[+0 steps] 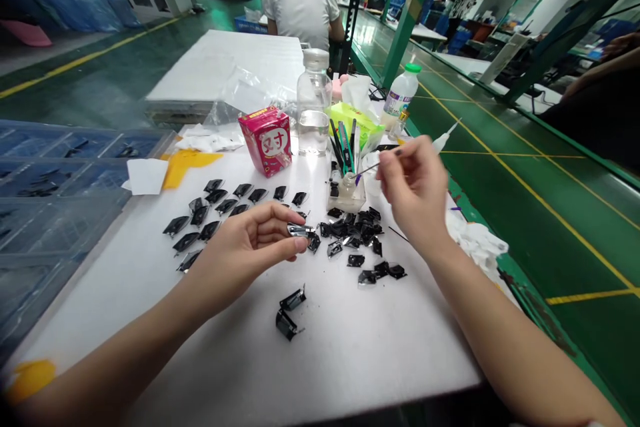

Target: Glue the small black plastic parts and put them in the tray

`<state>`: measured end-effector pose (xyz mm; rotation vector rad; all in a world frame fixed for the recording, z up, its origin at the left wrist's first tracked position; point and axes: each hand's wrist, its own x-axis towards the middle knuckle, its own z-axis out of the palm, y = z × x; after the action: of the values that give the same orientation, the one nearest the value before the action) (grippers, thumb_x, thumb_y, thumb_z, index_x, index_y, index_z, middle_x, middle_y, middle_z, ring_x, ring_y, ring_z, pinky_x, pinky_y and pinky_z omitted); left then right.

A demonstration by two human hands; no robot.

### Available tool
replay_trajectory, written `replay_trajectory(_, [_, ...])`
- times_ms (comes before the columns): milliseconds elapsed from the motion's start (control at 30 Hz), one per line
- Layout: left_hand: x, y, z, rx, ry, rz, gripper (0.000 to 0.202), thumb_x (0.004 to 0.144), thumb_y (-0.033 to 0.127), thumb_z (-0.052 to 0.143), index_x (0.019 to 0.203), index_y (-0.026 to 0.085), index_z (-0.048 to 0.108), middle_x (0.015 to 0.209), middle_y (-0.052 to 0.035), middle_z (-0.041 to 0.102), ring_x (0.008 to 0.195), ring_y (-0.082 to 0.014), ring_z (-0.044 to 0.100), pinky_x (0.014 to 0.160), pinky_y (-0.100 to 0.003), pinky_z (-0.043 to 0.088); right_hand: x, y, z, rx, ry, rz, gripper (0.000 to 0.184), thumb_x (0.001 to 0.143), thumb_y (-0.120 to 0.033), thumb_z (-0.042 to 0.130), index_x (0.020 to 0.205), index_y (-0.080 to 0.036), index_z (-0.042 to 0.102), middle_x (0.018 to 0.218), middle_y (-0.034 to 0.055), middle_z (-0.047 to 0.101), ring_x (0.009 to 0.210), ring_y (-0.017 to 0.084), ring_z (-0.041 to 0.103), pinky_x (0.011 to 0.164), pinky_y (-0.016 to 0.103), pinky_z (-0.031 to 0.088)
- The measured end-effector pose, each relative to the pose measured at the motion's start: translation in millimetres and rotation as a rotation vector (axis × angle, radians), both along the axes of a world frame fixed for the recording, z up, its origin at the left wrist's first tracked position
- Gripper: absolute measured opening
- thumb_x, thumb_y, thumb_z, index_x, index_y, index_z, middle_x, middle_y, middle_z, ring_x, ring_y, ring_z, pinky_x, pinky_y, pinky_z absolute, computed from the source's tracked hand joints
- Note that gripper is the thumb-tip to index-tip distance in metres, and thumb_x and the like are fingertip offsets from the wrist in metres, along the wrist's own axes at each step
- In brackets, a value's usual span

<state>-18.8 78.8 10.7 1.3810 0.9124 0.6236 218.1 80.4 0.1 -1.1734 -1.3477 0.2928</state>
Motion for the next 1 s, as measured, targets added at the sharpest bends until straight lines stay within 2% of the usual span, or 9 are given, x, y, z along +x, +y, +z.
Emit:
replay_trajectory(67, [0.0,0.7,0.2,-0.004,-0.013,0.008,0.020,0.081,0.025,0.073,0.096,0.017,0.062,0.074,0.0041,0.065,0.070,-0.0096,0.063,0.070,-0.022,0.051,-4.5,-0.6,-2.5,-0.092,-0.120,0.026,0.017,0.087,-0.027,0.065,0.092,-0.024,0.048,0.075,-0.0012,0.056,0.054,0.011,0.048,0.041,0.024,0.036])
replay_trajectory(167, [-0.7,1.4,0.9,0.002,-0.020,0.037,0.022,0.081,0.026,0.073,0.097,0.017,0.062,0.076,0.0028,0.066,0.071,-0.0106,0.064,0.071,-0.023,0.050,-10.1,-12.3,-0.2,-0.159,-0.315,0.062,0.030,0.083,-0.020,0.065,0.102,-0.026,0.043,0.092,0.0005,0.051,0.064,0.011,0.050,0.048,0.025,0.043])
replay_trajectory(200, [-1.0,1.6,0.8,0.003,-0.021,0.041,0.022,0.081,0.027,0.073,0.098,0.017,0.062,0.077,0.0020,0.067,0.072,-0.0111,0.064,0.071,-0.024,0.051,-11.5,-18.1,1.4,-0.186,-0.394,0.116,0.029,0.083,-0.018,0.064,0.101,-0.027,0.043,0.094,0.0006,0.051,0.065,0.012,0.051,0.051,0.025,0.045])
replay_trajectory(267, [-1.5,2.2,0.3,0.008,-0.034,0.046,0.022,0.081,0.027,0.073,0.097,0.017,0.062,0.079,0.0015,0.067,0.073,-0.0116,0.064,0.071,-0.024,0.050,-13.2,-29.2,2.9,-0.291,-0.621,0.314,0.022,0.084,-0.013,0.059,0.097,-0.026,0.047,0.093,0.0008,0.055,0.072,0.013,0.054,0.059,0.027,0.048])
replay_trajectory(333, [-2.0,3.3,-0.8,0.013,-0.051,0.049,0.022,0.079,0.026,0.074,0.095,0.016,0.063,0.077,0.0019,0.066,0.072,-0.0113,0.064,0.070,-0.024,0.050,-13.5,-37.5,0.4,-0.381,-0.805,0.457,0.023,0.085,-0.009,0.054,0.100,-0.025,0.051,0.094,0.0021,0.058,0.080,0.016,0.057,0.067,0.030,0.050])
replay_trajectory(467, [-2.4,5.1,-2.7,0.015,-0.057,0.057,0.023,0.078,0.026,0.076,0.093,0.016,0.063,0.073,0.0030,0.064,0.068,-0.0102,0.062,0.066,-0.022,0.048,-9.9,-44.7,-11.5,-0.472,-0.959,0.522,0.028,0.088,-0.007,0.047,0.110,-0.023,0.048,0.100,0.0052,0.059,0.093,0.019,0.058,0.076,0.034,0.052])
replay_trajectory(567, [-2.1,4.1,-3.1,0.008,-0.061,0.063,0.022,0.079,0.026,0.075,0.094,0.016,0.063,0.074,0.0032,0.064,0.068,-0.0098,0.061,0.066,-0.021,0.048,-7.1,-46.3,-17.3,-0.463,-0.985,0.517,0.026,0.090,-0.009,0.045,0.112,-0.022,0.046,0.100,0.0053,0.060,0.094,0.019,0.057,0.076,0.034,0.052])
replay_trajectory(833, [-1.5,3.0,0.2,0.001,-0.050,0.052,0.021,0.079,0.026,0.075,0.093,0.017,0.063,0.076,0.0029,0.066,0.070,-0.0103,0.062,0.066,-0.022,0.048,-13.6,-40.4,-23.5,-0.270,-1.038,0.468,0.018,0.091,-0.013,0.047,0.108,-0.019,0.049,0.092,0.0056,0.061,0.085,0.020,0.059,0.067,0.032,0.050])
replay_trajectory(1000, [-0.9,0.3,2.5,0.017,-0.036,0.060,0.018,0.079,0.024,0.074,0.091,0.018,0.063,0.075,0.0031,0.065,0.073,-0.0121,0.064,0.067,-0.023,0.050,-15.5,-39.1,-27.5,-0.206,-1.024,0.430,0.013,0.091,-0.013,0.048,0.101,-0.020,0.051,0.091,0.0068,0.062,0.083,0.020,0.058,0.065,0.032,0.050])
